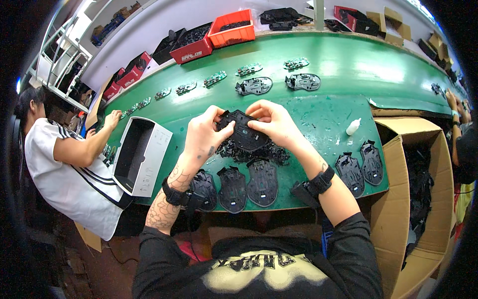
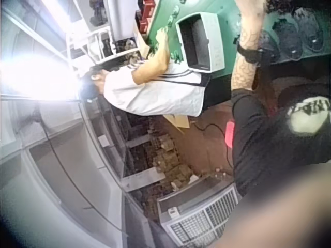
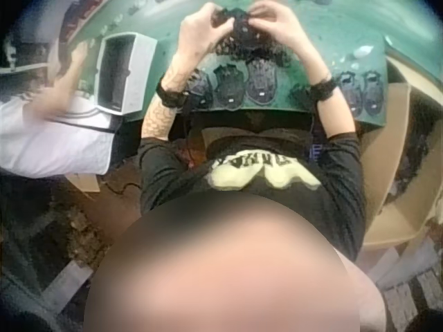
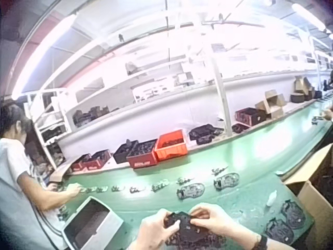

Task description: The person assembles small electronic components on a green workbench. They pick up black plastic casings and small parts, apply glue from a white bottle to the casings, and attach the parts. The person then places the assembled units into a cardboard box.

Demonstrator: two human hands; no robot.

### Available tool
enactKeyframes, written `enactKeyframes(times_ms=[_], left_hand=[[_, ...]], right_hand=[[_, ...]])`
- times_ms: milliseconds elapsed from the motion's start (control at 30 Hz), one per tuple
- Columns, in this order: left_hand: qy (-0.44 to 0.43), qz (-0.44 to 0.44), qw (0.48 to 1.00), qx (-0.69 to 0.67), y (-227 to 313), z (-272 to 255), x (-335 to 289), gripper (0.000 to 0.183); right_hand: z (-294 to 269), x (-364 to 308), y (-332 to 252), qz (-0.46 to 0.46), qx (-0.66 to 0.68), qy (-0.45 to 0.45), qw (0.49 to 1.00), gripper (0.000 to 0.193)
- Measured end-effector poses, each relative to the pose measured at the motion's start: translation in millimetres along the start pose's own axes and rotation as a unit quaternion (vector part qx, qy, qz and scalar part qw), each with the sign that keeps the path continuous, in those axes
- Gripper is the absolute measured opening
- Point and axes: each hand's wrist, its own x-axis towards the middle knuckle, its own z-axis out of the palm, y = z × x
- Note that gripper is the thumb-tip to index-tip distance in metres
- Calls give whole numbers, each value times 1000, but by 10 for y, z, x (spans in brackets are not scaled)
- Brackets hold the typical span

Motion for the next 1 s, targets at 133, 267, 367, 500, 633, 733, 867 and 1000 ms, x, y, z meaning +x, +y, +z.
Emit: enactKeyframes(times_ms=[133,267,367,500,633,733,867,1000], left_hand=[[-4,40,999,-6,-36,3,63,31],[-29,54,998,-31,-145,14,203,31],[-32,87,996,-9,-241,74,295,32],[-14,32,999,-31,-441,76,364,33],[0,-151,984,-92,-962,18,531,39],[20,-242,968,-66,-1357,-12,593,43],[5,-289,955,-65,-1605,19,528,44],[-3,-307,945,-114,-1566,139,515,50]], right_hand=[[42,-11,-48,100,119,11,988,32],[30,47,76,74,106,3,992,35],[38,100,228,6,28,32,999,38],[68,78,110,19,-37,156,987,42],[-81,74,121,-140,-237,176,945,21],[24,53,159,-166,-368,70,912,12],[110,73,221,-185,-395,-1,900,11],[113,68,227,-202,-410,-23,889,12]])
